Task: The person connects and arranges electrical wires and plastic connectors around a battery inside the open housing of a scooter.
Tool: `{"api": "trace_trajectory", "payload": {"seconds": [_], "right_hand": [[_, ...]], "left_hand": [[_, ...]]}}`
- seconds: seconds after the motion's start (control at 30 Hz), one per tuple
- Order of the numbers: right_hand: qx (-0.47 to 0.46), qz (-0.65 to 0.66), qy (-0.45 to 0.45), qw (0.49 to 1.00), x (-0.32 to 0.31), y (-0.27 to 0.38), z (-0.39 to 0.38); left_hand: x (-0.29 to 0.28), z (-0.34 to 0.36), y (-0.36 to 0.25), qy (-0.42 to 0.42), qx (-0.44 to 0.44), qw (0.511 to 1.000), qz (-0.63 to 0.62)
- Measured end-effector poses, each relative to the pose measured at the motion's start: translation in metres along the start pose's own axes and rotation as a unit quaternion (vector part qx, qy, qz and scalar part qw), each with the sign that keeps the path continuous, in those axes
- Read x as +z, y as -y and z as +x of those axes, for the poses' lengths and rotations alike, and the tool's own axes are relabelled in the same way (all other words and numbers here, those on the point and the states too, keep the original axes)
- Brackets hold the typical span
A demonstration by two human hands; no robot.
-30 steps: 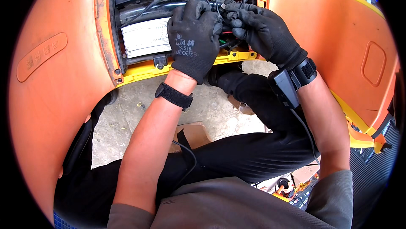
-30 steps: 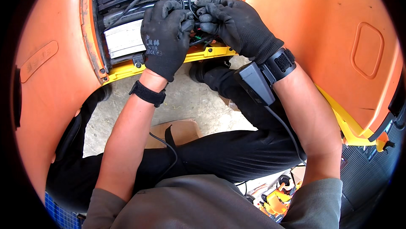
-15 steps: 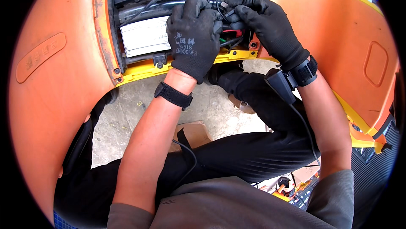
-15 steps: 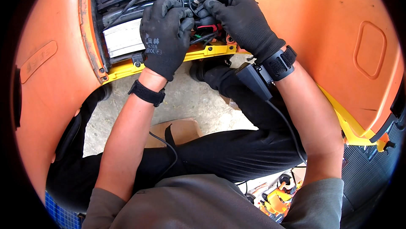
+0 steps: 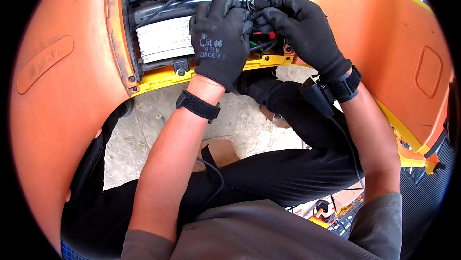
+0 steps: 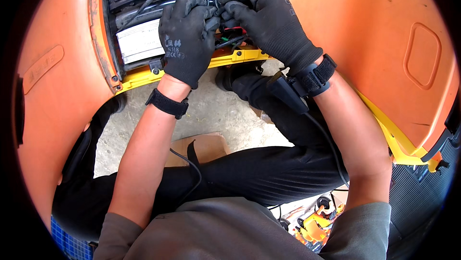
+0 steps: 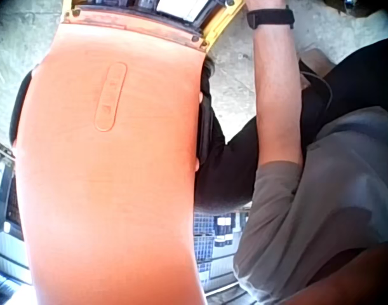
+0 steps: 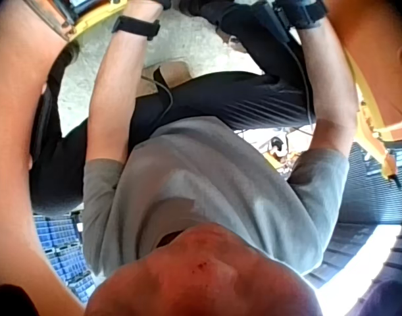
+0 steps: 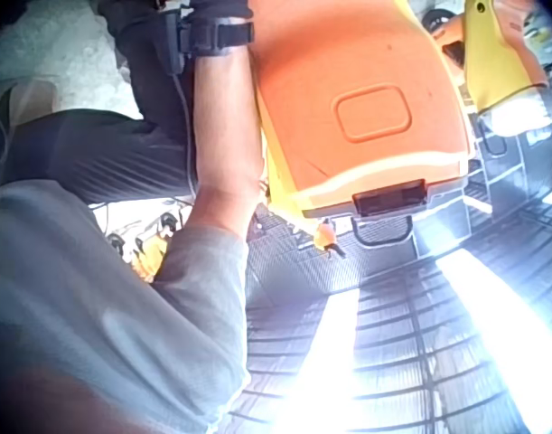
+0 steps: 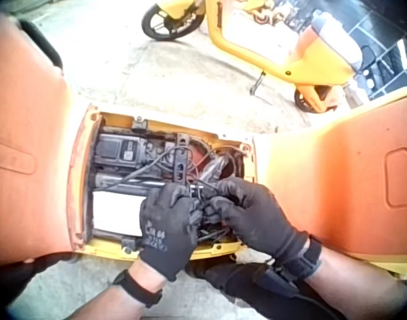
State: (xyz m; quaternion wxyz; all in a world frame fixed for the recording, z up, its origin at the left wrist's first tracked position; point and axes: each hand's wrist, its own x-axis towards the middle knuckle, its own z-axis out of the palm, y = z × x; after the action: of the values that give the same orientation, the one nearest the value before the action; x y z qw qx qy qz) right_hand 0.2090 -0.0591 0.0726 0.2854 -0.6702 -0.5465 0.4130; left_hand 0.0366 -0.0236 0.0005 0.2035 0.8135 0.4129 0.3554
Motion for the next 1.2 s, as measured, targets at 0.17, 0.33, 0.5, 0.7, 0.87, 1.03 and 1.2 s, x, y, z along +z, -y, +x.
{"api": "trace_trajectory", "payload": {"seconds": [0.17, 0.33, 0.5, 0.7, 0.87, 1.03, 1.2], "right_hand": [[-0.024, -0.007, -0.009, 1.0, 0.002, -0.003, 0.0], [-0.035, -0.039, -0.014, 0.999, 0.003, 0.0, 0.0], [-0.092, -0.165, -0.013, 0.982, -0.003, 0.012, 0.001], [-0.027, -0.097, 0.002, 0.995, -0.002, 0.01, 0.001], [-0.036, -0.099, 0.0, 0.994, 0.002, 0.002, 0.005], [-0.057, -0.175, 0.012, 0.983, -0.001, -0.001, 0.008], [0.02, -0.107, 0.008, 0.994, 0.001, 0.007, 0.006]], "left_hand": [[0.004, -0.002, 0.001, -0.021, 0.007, 1.0, -0.004], [0.004, -0.001, 0.002, -0.023, 0.006, 1.0, -0.008], [0.002, 0.0, 0.0, -0.01, 0.004, 1.0, -0.005], [0.004, 0.001, 0.001, -0.001, 0.01, 1.0, 0.004], [0.004, 0.002, 0.006, 0.008, 0.03, 1.0, 0.006], [0.002, 0.005, 0.005, 0.031, 0.029, 0.999, 0.018], [0.004, 0.004, 0.004, 0.02, 0.031, 0.999, 0.023]]}}
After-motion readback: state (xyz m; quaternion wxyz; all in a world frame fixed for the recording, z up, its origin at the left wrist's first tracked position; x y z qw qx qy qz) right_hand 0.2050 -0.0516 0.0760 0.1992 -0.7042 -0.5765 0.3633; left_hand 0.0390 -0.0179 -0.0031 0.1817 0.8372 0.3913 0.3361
